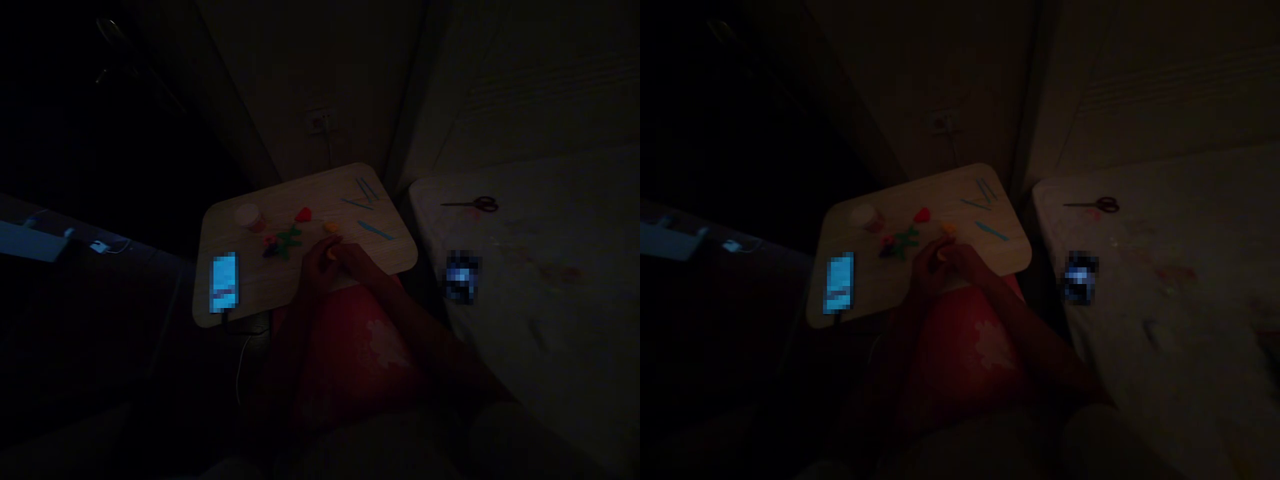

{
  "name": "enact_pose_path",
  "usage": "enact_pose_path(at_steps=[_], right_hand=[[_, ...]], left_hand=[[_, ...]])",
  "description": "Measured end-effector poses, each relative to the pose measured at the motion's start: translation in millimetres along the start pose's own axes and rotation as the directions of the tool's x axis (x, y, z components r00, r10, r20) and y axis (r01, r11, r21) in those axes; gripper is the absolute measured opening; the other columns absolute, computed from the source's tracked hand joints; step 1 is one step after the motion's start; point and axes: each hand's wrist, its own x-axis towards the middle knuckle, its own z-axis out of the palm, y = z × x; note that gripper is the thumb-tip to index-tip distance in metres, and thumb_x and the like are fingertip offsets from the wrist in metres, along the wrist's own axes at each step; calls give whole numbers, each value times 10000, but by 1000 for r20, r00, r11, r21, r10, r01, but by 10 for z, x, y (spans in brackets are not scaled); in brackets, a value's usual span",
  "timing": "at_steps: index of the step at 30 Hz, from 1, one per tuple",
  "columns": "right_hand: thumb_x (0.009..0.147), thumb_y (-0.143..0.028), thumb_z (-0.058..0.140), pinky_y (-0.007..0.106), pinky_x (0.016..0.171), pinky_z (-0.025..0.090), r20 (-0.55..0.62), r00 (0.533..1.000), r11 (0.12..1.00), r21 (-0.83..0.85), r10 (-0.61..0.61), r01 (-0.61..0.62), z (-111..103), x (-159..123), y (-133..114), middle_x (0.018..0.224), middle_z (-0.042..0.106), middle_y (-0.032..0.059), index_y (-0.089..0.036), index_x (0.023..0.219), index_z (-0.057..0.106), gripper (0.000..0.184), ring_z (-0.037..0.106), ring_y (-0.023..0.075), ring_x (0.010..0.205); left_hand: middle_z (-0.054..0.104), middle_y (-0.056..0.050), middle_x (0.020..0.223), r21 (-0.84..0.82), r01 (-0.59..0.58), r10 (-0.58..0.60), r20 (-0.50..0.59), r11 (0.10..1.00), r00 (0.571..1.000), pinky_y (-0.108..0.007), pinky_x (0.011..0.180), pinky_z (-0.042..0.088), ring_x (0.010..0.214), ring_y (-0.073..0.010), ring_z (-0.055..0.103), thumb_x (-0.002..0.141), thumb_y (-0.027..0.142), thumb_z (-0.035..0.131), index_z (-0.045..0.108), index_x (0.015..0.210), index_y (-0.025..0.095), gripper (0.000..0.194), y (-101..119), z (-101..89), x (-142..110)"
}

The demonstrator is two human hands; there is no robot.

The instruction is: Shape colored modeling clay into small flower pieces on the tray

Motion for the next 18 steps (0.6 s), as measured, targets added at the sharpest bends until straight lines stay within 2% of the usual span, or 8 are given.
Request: enact_pose_path(at_steps=[3, 7, 10, 15, 18], right_hand=[[944, -665, 519, 312, 763, 519, 4, 1000, 999, 49, -17, 17, -27, -1, -6, 822, 729, 72, -166, 802, 708, 552, 636, 189, 766], [956, -719, 482, 341, 806, 547, 14, 1000, 996, 90, 17, -18, -21, 1, 23, 880, 742, 97, -178, 831, 728, 607, 671, 219, 839], [932, -772, 491, 349, 787, 558, 9, 998, 993, 106, 60, -60, 17, 12, 73, 874, 743, 103, -177, 842, 731, 648, 676, 228, 840], [923, -779, 486, 309, 671, 537, -64, 994, 984, 161, 92, -81, 69, 36, 81, 751, 719, 77, -173, 765, 716, 668, 646, 193, 702], [910, -702, 569, 287, 665, 515, -88, 993, 987, 149, 76, -63, 70, 41, 34, 791, 729, 68, -167, 805, 740, 571, 637, 180, 714]], left_hand=[[732, -152, 1339, -52, 12, -11, 16, 999, 1000, -463, 1122, 538, 1246, -296, 698, 926, 450, 715, 685, 1343, 190, 492, -7, -16, 12], [767, -136, 1265, -47, 33, -33, -7, 998, 999, -448, 1070, 567, 1181, -285, 723, 955, 518, 671, 750, 1229, 194, 431, 33, -9, 33], [783, -120, 1220, -1, 56, -56, -56, 998, 997, -439, 1046, 576, 1140, -273, 732, 979, 530, 639, 768, 1188, 198, 413, 68, -6, 17], [796, -110, 1124, 127, 66, -35, -232, 990, 972, -421, 998, 586, 1066, -259, 740, 1006, 519, 604, 776, 1119, 185, 392, 48, -27, -24], [789, -122, 1157, 228, 18, 29, -200, 973, 979, -423, 1014, 582, 1087, -261, 738, 1009, 480, 603, 765, 1156, 186, 367, 24, -14, -15]])
